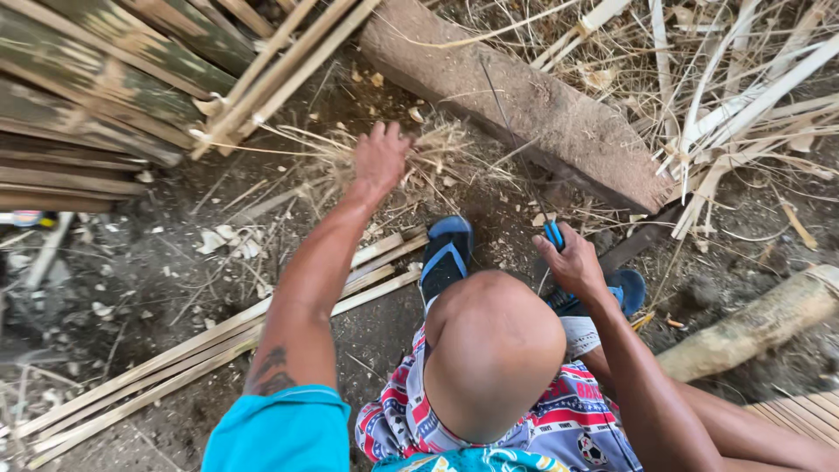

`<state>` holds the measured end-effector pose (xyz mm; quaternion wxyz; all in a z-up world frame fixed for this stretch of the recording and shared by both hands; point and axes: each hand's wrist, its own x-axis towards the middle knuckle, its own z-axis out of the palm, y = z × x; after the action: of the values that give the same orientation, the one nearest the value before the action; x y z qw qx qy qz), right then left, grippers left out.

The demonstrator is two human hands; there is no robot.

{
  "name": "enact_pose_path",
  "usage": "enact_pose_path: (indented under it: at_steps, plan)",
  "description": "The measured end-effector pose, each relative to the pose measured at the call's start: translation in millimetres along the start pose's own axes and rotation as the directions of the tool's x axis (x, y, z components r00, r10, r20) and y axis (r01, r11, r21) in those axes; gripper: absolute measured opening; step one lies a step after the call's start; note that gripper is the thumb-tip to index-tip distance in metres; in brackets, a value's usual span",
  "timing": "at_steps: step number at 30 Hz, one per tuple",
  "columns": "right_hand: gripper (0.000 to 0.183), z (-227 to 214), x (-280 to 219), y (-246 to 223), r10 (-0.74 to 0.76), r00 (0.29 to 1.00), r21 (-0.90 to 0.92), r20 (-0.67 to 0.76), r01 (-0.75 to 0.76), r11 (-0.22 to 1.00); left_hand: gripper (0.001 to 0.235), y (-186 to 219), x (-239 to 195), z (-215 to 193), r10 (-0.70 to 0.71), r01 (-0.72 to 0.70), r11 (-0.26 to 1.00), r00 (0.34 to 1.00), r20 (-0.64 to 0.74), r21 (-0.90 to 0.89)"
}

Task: The person uses a machete to split long bamboo poles into thin strips. They repeatedly position each pole on a log and strike it to separate the material, then set the finished strips aside.

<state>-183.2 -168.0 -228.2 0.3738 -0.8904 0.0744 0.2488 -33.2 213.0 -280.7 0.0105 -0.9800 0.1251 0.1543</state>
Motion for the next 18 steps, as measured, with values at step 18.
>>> enact_pose_path:
  at_steps: [18]
  plan:
    - [0.032, -107, -78, 70, 0.497, 0.860, 0.963, -0.117, -0.025, 0.270, 0.099, 472, 125, -258, 0.703, -0.698, 0.663, 0.457, -0.545, 0.270]
